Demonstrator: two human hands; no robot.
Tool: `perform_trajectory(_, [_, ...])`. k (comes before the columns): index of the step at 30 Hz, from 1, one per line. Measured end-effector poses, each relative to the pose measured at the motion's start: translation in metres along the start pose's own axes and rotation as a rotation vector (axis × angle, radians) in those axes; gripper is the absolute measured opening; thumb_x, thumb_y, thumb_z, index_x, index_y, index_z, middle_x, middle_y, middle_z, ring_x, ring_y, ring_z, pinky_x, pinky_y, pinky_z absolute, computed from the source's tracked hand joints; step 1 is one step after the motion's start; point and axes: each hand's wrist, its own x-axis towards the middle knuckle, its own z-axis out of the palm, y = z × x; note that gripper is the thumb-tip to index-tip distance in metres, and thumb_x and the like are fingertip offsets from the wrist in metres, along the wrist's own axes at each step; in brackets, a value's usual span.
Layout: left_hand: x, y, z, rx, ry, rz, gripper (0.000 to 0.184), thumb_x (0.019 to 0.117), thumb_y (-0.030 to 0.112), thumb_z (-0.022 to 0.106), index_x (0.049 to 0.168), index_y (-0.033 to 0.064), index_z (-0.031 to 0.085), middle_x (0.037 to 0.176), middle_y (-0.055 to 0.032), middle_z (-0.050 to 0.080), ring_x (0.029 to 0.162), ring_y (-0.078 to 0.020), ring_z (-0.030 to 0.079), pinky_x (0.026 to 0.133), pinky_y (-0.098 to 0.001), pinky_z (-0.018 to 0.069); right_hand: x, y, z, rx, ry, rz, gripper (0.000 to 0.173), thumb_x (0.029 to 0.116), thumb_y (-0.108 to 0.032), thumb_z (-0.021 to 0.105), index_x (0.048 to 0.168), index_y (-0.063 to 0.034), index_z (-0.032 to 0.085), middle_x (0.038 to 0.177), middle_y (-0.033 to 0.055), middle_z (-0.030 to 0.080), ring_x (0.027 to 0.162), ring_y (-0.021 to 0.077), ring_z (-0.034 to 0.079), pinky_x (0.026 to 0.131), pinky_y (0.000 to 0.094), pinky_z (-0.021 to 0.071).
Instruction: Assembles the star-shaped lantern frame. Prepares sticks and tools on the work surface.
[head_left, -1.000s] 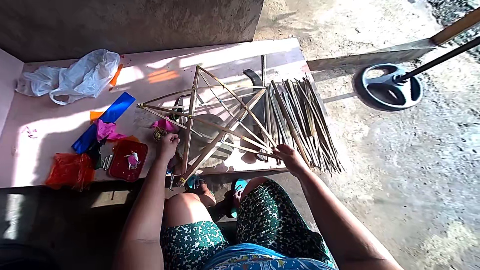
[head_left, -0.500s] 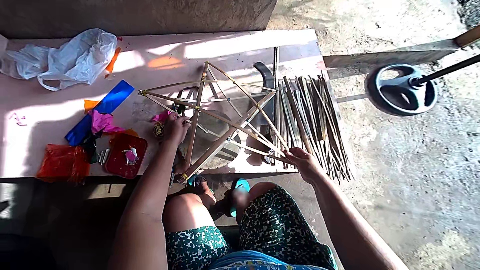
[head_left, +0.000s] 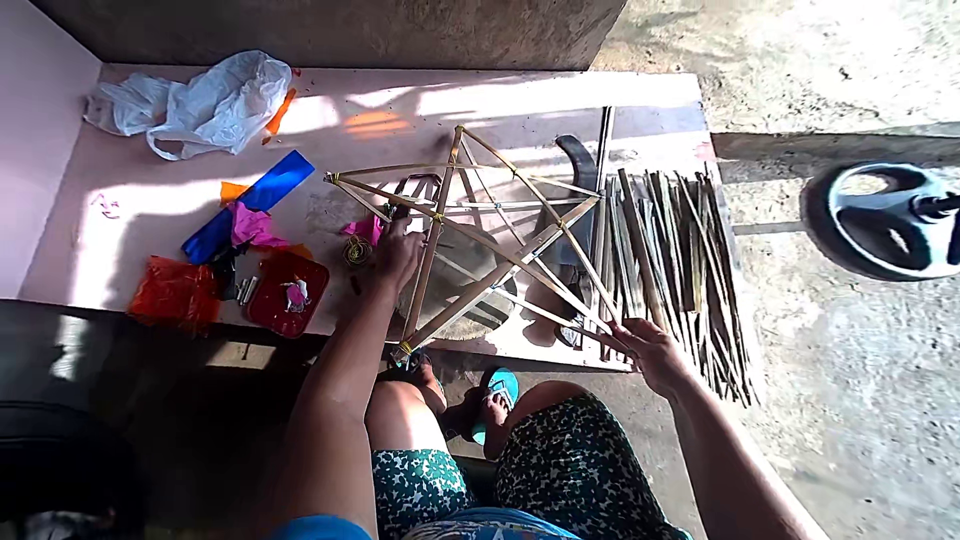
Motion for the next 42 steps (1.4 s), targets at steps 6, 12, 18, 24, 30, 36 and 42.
perform_trajectory(6, [-0.096, -0.060, -0.012, -0.178, 0.272, -0.779, 0.033, 0.1083, 0.017, 0.049, 0.129, -0.0014, 0.066, 0.126, -0.0246, 0.067, 0.122, -0.0396, 0.063, 0.106, -0.0569, 0.0462, 0.004, -0.001, -0.003, 0.006, 0.008, 0.043, 0.020, 0.1059, -0.011, 0.053, 0.120, 0.0031, 0.057, 0.099, 0.0054, 0.064, 0.081, 0.0042, 0.064, 0.076, 0.0222, 0.0552])
perform_trajectory(12, [-0.145, -0.109, 0.000, -0.382, 0.222, -0.892, 0.047, 0.1056, 0.025, 0.059, 0.142, -0.0048, 0.055, 0.139, -0.0262, 0.060, 0.130, -0.0388, 0.058, 0.112, -0.0544, 0.0427, 0.006, 0.001, -0.007, 0.120, -0.048, 0.024, 0.016, 0.1078, -0.012, 0.047, 0.113, -0.0020, 0.057, 0.091, 0.0001, 0.065, 0.076, 0.0060, 0.067, 0.070, 0.0235, 0.0589])
perform_trajectory(18, [-0.125, -0.007, -0.049, -0.856, -0.058, -0.665, 0.043, 0.1114, 0.031, 0.045, 0.139, -0.0002, 0.057, 0.131, -0.0170, 0.065, 0.112, -0.0231, 0.067, 0.094, -0.0401, 0.0536, 0.008, 0.001, -0.002, 0.184, -0.066, 0.045, 0.021, 0.1108, -0.017, 0.042, 0.114, -0.0029, 0.057, 0.103, 0.0043, 0.068, 0.088, 0.0109, 0.069, 0.076, 0.0274, 0.0594])
perform_trajectory(24, [-0.124, 0.038, -0.060, -0.877, -0.246, -0.543, 0.031, 0.1097, 0.018, 0.049, 0.130, -0.0018, 0.061, 0.101, -0.0069, 0.066, 0.076, -0.0059, 0.057, 0.070, -0.0227, 0.0489, 0.005, -0.008, 0.003, 0.214, -0.023, -0.098, 0.017, 0.1090, -0.012, 0.046, 0.111, -0.0007, 0.058, 0.098, 0.0016, 0.068, 0.083, 0.0062, 0.069, 0.077, 0.0242, 0.0595])
perform_trajectory(30, [-0.122, 0.050, -0.066, -0.981, -0.115, -0.569, 0.030, 0.1104, 0.014, 0.045, 0.129, -0.0055, 0.059, 0.108, -0.0100, 0.071, 0.093, -0.0087, 0.068, 0.083, -0.0251, 0.0557, 0.005, -0.027, 0.003, 0.207, -0.042, -0.216, 0.016, 0.1071, -0.008, 0.047, 0.111, 0.0019, 0.059, 0.096, -0.0002, 0.070, 0.086, 0.0049, 0.070, 0.084, 0.0247, 0.0601])
perform_trajectory(36, [-0.099, 0.038, -0.070, -0.994, -0.184, -0.436, 0.036, 0.0979, 0.006, 0.063, 0.132, -0.0057, 0.056, 0.110, -0.0069, 0.071, 0.096, -0.0073, 0.069, 0.088, -0.0250, 0.0564, 0.038, -0.041, 0.001, 0.202, -0.057, -0.208, 0.016, 0.1065, -0.008, 0.050, 0.113, 0.0023, 0.060, 0.099, 0.0033, 0.070, 0.088, 0.0081, 0.071, 0.086, 0.0271, 0.0601])
perform_trajectory(42, [-0.043, 0.003, -0.062, -1.007, -0.234, -0.488, 0.031, 0.1009, 0.000, 0.057, 0.132, -0.0008, 0.056, 0.110, -0.0074, 0.070, 0.090, -0.0075, 0.068, 0.080, -0.0242, 0.0562, 0.099, -0.081, 0.022, 0.075, -0.091, -0.209, 0.029, 0.1086, -0.014, 0.049, 0.131, 0.0037, 0.053, 0.118, 0.0115, 0.066, 0.101, 0.0112, 0.067, 0.093, 0.0305, 0.0550])
